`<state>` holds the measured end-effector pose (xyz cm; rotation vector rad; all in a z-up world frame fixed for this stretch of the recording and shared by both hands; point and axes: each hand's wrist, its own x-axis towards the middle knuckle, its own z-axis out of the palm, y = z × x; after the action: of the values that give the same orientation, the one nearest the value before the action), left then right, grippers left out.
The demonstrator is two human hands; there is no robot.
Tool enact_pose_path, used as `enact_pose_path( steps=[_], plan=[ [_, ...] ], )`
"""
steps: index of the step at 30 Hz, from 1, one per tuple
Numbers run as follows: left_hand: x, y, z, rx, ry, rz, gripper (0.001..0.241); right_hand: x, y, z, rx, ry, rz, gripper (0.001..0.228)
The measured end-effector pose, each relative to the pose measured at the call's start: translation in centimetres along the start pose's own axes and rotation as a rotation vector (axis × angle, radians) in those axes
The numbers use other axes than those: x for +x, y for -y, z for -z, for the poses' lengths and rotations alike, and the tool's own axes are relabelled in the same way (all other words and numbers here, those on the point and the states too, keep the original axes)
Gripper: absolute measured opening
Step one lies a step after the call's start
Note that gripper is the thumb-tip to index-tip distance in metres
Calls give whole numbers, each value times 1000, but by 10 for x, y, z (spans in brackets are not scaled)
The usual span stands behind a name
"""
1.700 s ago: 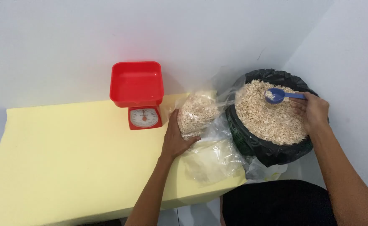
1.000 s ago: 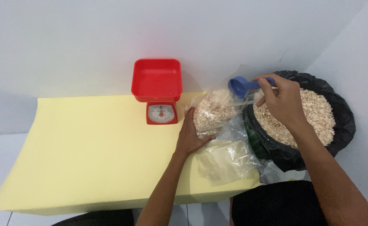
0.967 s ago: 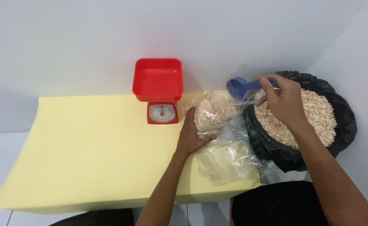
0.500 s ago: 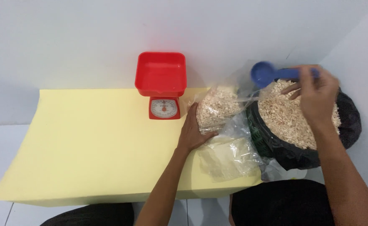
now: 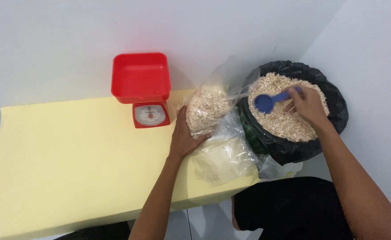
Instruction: The person uses a blue scoop to transfer animal feed from a large container into a plastic bag, holding the bag open with one hand while filling it.
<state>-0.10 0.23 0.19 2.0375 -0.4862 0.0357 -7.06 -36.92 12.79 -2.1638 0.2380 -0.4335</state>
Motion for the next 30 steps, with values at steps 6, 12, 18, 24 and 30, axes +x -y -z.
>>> enact_pose_path(
  steps=[6,12,18,24,30],
  plan=[
    [2,-4,1,-10,20,71,135,5,-38,22,-257,-267,209,37],
    [1,-13,3,9,22,80,131,1,-28,0,-100,-86,62,32],
    [1,-18,4,2,29,87,131,11,-47,-5,79,-185,-203,30],
    [-1,-18,5,35,52,121,131,16,-66,14,354,-291,-392,34],
    [1,-20,5,14,35,106,131,19,-26,28,559,-341,-310,37]
  ],
)
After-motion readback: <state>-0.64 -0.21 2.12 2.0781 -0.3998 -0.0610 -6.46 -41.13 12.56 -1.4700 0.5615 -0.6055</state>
